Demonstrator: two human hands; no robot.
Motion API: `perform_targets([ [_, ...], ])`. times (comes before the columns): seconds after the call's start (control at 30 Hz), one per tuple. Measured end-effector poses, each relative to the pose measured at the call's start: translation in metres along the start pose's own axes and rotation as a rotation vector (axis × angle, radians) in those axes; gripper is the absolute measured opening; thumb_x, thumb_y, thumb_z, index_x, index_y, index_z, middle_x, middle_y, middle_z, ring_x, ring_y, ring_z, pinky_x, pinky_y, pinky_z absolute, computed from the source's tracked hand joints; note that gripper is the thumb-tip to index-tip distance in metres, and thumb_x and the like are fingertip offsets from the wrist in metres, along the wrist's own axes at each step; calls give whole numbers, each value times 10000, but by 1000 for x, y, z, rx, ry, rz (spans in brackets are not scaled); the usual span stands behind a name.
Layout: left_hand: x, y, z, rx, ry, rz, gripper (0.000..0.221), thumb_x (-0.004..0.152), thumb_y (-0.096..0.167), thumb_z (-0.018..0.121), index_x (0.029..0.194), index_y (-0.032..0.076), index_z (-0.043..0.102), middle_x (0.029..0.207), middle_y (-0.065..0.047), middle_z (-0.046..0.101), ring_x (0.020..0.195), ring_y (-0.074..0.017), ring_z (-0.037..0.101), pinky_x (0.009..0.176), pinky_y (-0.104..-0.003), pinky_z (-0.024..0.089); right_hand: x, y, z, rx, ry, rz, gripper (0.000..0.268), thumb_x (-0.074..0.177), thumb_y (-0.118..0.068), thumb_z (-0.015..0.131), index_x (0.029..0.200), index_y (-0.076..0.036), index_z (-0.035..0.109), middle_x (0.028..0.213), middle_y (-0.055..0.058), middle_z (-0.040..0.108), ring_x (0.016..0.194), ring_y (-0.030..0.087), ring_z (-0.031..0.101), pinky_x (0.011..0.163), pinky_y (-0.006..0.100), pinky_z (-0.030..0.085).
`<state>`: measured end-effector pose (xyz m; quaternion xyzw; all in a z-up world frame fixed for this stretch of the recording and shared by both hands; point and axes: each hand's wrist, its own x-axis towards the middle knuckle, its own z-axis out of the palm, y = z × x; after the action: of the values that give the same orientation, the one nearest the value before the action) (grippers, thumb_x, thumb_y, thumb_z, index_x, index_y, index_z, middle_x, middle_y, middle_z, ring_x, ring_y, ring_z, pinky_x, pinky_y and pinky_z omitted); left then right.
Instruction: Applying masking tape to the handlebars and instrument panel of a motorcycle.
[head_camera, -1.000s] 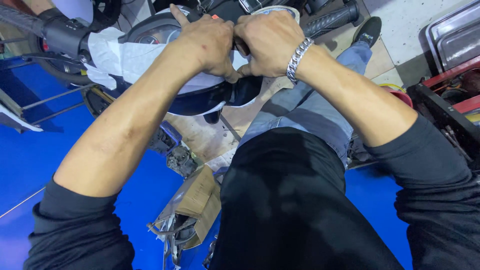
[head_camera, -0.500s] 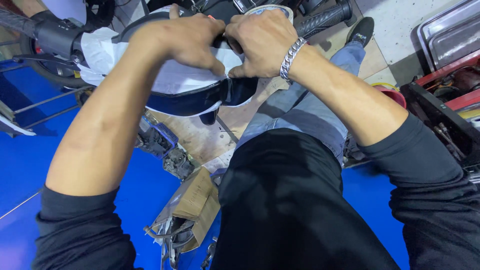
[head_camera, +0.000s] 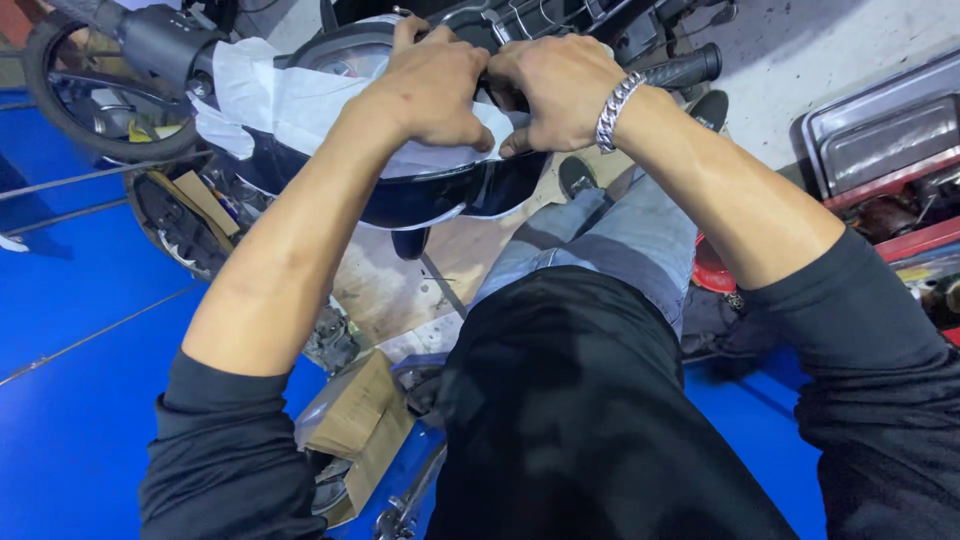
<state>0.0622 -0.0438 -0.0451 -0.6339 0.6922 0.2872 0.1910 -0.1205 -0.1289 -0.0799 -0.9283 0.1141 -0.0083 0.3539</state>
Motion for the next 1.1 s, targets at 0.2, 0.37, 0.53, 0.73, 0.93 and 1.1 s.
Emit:
perform_targets([
  [0.2, 18, 23, -25, -43, -262, -185, 441, 589, 315, 921, 974, 139, 798, 842, -73, 747, 875, -323, 683, 1054, -568, 290, -7, -5, 1, -9, 6, 70, 471, 632, -414, 947, 872, -124, 665, 888, 27, 686, 813, 319, 687, 715, 481, 518],
  [0.37, 20, 20, -35, 2, -334, -173, 528, 592, 323, 932, 1015, 54, 765, 946, -97, 756, 921, -361, 690, 1046, -628, 326, -23, -1, 0, -50, 87, 107, 677, 548, -420, 965, 1057, -68, 693, 1017, 78, 736, 890, 354, 714, 742, 511, 537],
  [0.53, -42, 1, -39, -731, 452, 180, 627, 753, 36, 829, 1326, 66, 577, 1257, -89, 681, 1091, -241, 668, 982, -360, 508, -66, -24, -30, 448, 405, -85, 737, 829, 115, 617, 1490, -60, 342, 1422, 217, 592, 1247, 401, 638, 1066, 492, 505],
  [0.73, -141, 80, -9, -915, 798, -306, 437, 822, 151, 770, 1238, 103, 647, 1069, -70, 711, 925, -203, 668, 867, -352, 531, -79, -54, -44, 471, 406, -196, 822, 932, 36, 610, 1615, -52, 161, 1509, 266, 535, 1274, 364, 654, 1087, 427, 579],
  [0.93, -130, 146, 76, -1451, 1019, -227, 416, 771, 213, 891, 1135, 99, 723, 1037, -98, 721, 985, -257, 704, 874, -373, 547, -108, -108, -16, 488, 192, -160, 769, 869, -56, 650, 1546, 73, 310, 1413, 292, 573, 1177, 486, 613, 929, 605, 519],
  [1.1, -120, 155, 78, -1370, 1221, -323, 186, 838, 232, 862, 974, 156, 760, 912, -6, 720, 817, -157, 689, 720, -259, 539, -93, -109, -37, 466, 98, -236, 771, 885, -38, 630, 1557, 63, 265, 1452, 257, 558, 1215, 470, 604, 923, 592, 521],
])
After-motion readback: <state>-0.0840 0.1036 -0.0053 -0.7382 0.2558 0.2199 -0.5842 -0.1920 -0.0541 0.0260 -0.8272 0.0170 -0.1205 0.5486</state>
